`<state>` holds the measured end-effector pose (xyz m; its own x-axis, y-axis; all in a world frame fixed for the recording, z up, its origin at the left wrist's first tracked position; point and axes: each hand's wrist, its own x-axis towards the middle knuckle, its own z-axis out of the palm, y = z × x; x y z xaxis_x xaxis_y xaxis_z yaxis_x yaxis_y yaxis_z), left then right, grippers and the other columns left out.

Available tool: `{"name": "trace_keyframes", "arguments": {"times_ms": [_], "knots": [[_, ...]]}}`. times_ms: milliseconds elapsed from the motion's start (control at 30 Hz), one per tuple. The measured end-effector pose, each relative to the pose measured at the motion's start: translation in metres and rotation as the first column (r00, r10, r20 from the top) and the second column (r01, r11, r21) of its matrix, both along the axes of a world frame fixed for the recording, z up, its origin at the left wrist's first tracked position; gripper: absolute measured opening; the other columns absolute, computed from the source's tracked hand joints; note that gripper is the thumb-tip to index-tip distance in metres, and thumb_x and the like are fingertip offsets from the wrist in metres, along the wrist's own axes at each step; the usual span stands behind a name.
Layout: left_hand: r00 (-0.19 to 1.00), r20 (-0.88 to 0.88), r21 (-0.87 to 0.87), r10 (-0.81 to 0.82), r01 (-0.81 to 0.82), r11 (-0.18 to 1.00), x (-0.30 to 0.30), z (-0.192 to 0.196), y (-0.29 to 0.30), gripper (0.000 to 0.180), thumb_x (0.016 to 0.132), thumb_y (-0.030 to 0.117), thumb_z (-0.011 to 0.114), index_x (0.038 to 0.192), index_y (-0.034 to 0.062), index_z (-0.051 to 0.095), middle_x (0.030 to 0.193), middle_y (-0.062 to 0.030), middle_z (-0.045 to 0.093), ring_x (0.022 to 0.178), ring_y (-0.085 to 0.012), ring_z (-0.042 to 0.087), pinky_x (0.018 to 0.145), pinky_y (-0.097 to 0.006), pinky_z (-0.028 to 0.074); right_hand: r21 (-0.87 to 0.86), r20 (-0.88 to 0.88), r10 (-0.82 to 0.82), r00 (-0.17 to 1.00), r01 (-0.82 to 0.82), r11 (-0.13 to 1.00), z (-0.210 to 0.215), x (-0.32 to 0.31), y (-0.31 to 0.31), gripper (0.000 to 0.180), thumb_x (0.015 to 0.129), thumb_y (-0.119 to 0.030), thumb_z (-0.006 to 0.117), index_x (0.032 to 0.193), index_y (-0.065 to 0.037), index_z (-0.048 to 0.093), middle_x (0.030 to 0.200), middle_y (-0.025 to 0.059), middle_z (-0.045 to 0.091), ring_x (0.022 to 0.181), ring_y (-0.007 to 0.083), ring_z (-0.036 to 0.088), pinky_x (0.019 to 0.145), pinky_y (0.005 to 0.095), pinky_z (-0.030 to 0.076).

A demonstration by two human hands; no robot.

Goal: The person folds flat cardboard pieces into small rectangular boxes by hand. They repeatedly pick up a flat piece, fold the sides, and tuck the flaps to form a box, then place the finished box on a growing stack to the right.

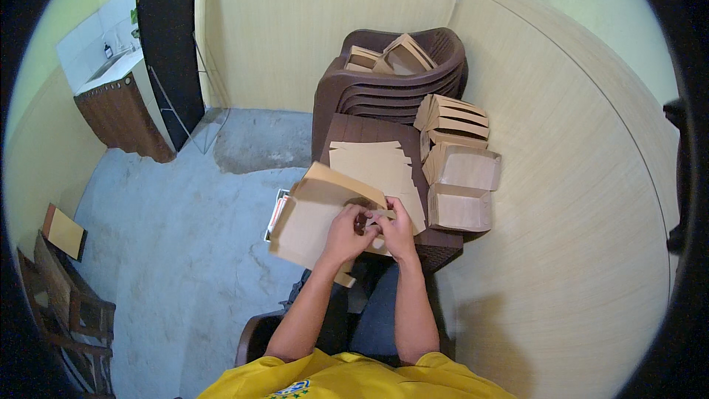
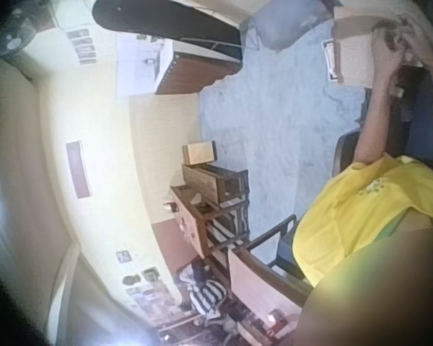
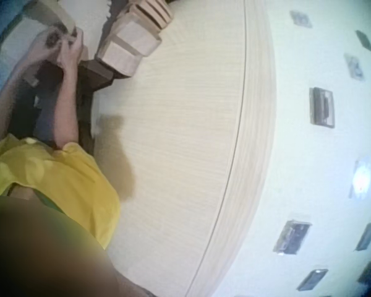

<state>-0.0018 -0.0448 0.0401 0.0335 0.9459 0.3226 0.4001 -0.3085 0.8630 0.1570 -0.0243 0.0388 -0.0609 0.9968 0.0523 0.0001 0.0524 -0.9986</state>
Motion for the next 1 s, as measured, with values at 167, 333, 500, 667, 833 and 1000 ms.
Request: {"name": "trace_keyframes", "arguments": {"times_ms": [167, 333, 500, 667, 833, 1000], "knots": [[0.938, -0.346, 0.113, 0.023, 0.017, 0.993, -0.002, 0.007, 0.0, 0.019, 0.089, 0.002, 0.068, 0.108, 0.0049, 0.069, 0.101, -0.0176, 0.072, 0.098, -0.0391, 0.071, 0.086, -0.05, 0.056, -0.186, -0.054, -0.016, 0.998, 0.006, 0.983, 0.012, 0.008, -0.004, 0.057, 0.099, -0.023, 0.078, 0.145, -0.002, 0.052, 0.127, 0.0134, 0.064, 0.104, 0.0252, 0.071, 0.085, 0.0394, 0.061], [0.795, -0.605, 0.104, -0.045, 0.134, 0.986, -0.01, 0.005, -0.012, 0.011, 0.09, 0.009, 0.065, 0.094, 0.0117, 0.074, 0.095, -0.0087, 0.073, 0.099, -0.0319, 0.071, 0.094, -0.047, 0.053, 0.221, 0.438, -0.328, 0.837, 0.254, 0.942, 0.027, 0.02, 0.007, 0.086, 0.086, -0.036, 0.092, 0.153, -0.003, 0.049, 0.13, 0.0223, 0.069, 0.115, 0.0326, 0.07, 0.099, 0.0457, 0.057], [0.681, -0.732, 0.198, 0.012, 0.196, 0.96, -0.022, 0.013, -0.021, 0.014, 0.087, 0.012, 0.067, 0.089, 0.0155, 0.081, 0.092, -0.0049, 0.073, 0.098, -0.0268, 0.072, 0.101, -0.043, 0.05, 0.308, 0.403, -0.381, 0.832, 0.268, 0.913, 0.033, 0.036, 0.023, 0.086, 0.086, -0.024, 0.091, 0.158, -0.007, 0.048, 0.135, 0.0227, 0.069, 0.123, 0.0326, 0.068, 0.105, 0.0439, 0.054], [0.647, -0.76, 0.075, -0.057, 0.175, 0.982, -0.036, 0.018, -0.02, 0.025, 0.082, 0.005, 0.07, 0.101, 0.0136, 0.084, 0.099, -0.0077, 0.077, 0.1, -0.0296, 0.073, 0.104, -0.046, 0.052, 0.171, 0.404, -0.27, 0.874, 0.218, 0.961, 0.03, 0.05, 0.031, 0.047, 0.092, -0.004, 0.07, 0.139, -0.004, 0.07, 0.131, 0.0179, 0.073, 0.123, 0.0297, 0.068, 0.107, 0.0402, 0.052], [0.986, 0.163, -0.136, 0.03, -0.008, 0.991, -0.014, 0.023, 0.008, 0.038, 0.089, 0.007, 0.078, 0.126, 0.0012, 0.076, 0.109, -0.0161, 0.078, 0.103, -0.0284, 0.076, 0.094, -0.042, 0.06, 0.442, 0.278, -0.375, 0.884, 0.229, 0.867, 0.017, 0.02, 0.013, 0.045, 0.09, 0.012, 0.053, 0.128, 0.003, 0.075, 0.124, 0.0186, 0.073, 0.121, 0.0294, 0.069, 0.106, 0.0354, 0.051], [0.93, 0.325, -0.136, 0.17, -0.132, 0.982, 0.008, 0.022, 0.033, 0.046, 0.096, 0.015, 0.08, 0.135, -0.0069, 0.069, 0.116, -0.016, 0.078, 0.103, -0.0213, 0.077, 0.091, -0.035, 0.061, 0.532, 0.152, -0.264, 0.953, 0.146, 0.834, 0.012, -0.02, -0.019, 0.035, 0.087, 0.0, 0.069, 0.121, 0.0, 0.077, 0.121, 0.0169, 0.072, 0.114, 0.0307, 0.072, 0.095, 0.0401, 0.06]]}}
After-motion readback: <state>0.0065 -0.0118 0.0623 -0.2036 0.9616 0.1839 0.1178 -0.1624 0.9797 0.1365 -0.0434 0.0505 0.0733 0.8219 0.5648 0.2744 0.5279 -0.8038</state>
